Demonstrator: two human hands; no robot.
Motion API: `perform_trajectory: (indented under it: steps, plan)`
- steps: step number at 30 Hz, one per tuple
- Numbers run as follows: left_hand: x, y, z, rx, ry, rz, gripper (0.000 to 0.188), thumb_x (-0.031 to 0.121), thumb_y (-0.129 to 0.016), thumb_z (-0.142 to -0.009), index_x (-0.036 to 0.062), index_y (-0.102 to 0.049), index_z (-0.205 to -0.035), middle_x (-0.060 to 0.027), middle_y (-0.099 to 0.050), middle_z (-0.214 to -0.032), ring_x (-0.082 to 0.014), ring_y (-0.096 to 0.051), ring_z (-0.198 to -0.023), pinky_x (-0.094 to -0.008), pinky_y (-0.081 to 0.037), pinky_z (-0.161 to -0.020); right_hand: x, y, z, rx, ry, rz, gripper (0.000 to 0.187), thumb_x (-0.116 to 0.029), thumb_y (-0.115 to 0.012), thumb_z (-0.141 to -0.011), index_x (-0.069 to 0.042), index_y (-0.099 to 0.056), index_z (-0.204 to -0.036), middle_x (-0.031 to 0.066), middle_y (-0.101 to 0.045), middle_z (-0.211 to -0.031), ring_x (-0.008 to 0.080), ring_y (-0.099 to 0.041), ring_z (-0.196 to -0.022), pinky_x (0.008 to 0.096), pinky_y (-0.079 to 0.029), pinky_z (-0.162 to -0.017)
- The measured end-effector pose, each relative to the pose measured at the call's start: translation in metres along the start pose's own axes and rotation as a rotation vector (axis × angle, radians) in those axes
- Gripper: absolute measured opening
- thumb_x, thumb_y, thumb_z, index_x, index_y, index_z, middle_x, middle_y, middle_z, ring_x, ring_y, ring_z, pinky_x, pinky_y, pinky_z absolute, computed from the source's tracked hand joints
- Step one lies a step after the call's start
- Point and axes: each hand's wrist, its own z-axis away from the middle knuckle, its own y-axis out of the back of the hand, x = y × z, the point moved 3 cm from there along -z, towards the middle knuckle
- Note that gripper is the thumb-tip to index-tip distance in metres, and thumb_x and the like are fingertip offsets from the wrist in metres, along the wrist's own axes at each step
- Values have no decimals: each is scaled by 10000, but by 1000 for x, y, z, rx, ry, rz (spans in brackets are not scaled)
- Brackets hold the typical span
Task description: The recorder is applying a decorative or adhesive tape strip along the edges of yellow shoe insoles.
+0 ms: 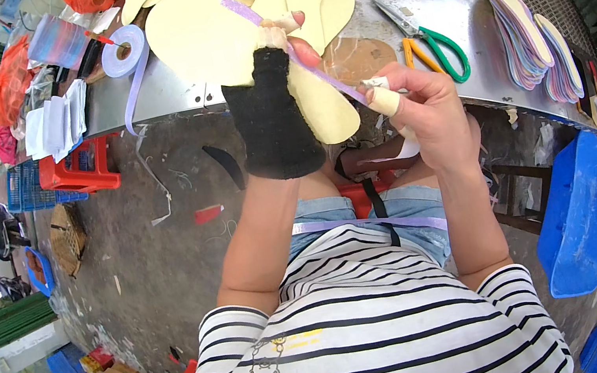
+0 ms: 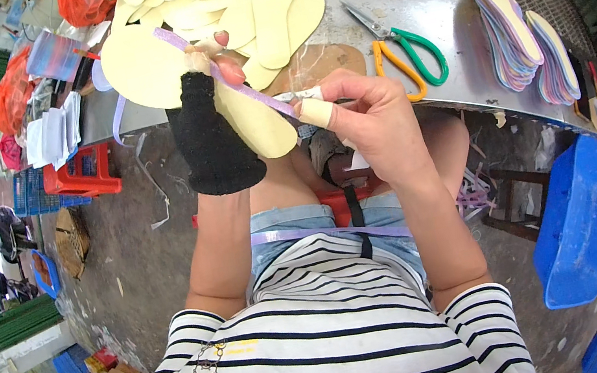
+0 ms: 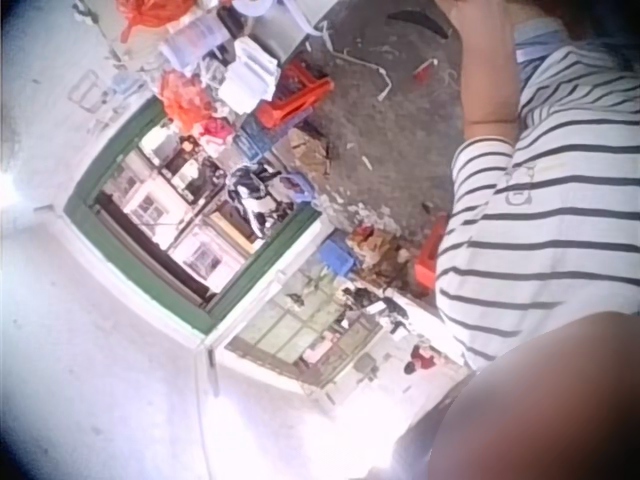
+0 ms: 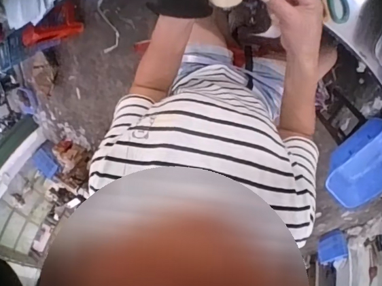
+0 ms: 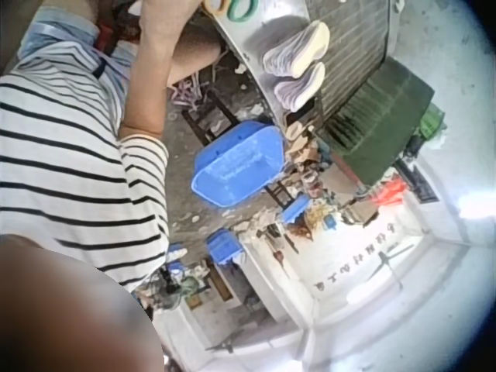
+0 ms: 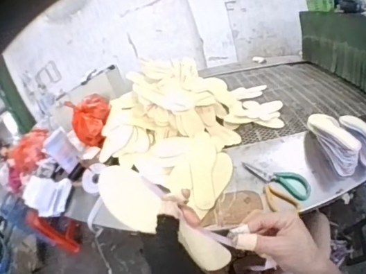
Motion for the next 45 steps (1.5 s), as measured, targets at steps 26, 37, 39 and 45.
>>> perform_trajectory:
  steps: [26,37,39,45]
  plan:
    - [-14,-5,10,62,128,-44,189,66,-588,-853,-16,-611,-1022,-71,-639,-931,-131,-595,-848,-253,-476,-728,24,-23,-19,-71,157,145,141,-123,-581,-877,5,-572,-817,-34,-537,-682,21,-469,-637,193,-381,-555]
    - [45,41,-20,-51,-547,-777,592,152,-711,-730,15,-432,-1234,-128,-577,-1101,-231,-583,-990,-369,-478,-840,-5,30,-26,-258,251,666,166,-81,-641,-784,-10,-630,-934,13,-556,-727,113,-512,-637,260,-388,-561]
    - [60,17,-7,-613,-629,-1384,550,195,-760,-621,20,-528,-1087,-193,-578,-1071,-330,-604,-934,-385,-495,-761,-14,23,-24,-384,356,993,197,-63,-654,-746,-6,-615,-931,43,-543,-700,151,-538,-646,288,-391,-567]
    - [22,11,1,-1338,197,-1140,351,362,-613,-788,34,-633,-908,-163,-642,-769,-320,-623,-712,-377,-483,-671,-38,-7,-23,-515,110,864,307,-124,-686,-741,8,-591,-1001,12,-541,-736,68,-504,-683,239,-400,-581]
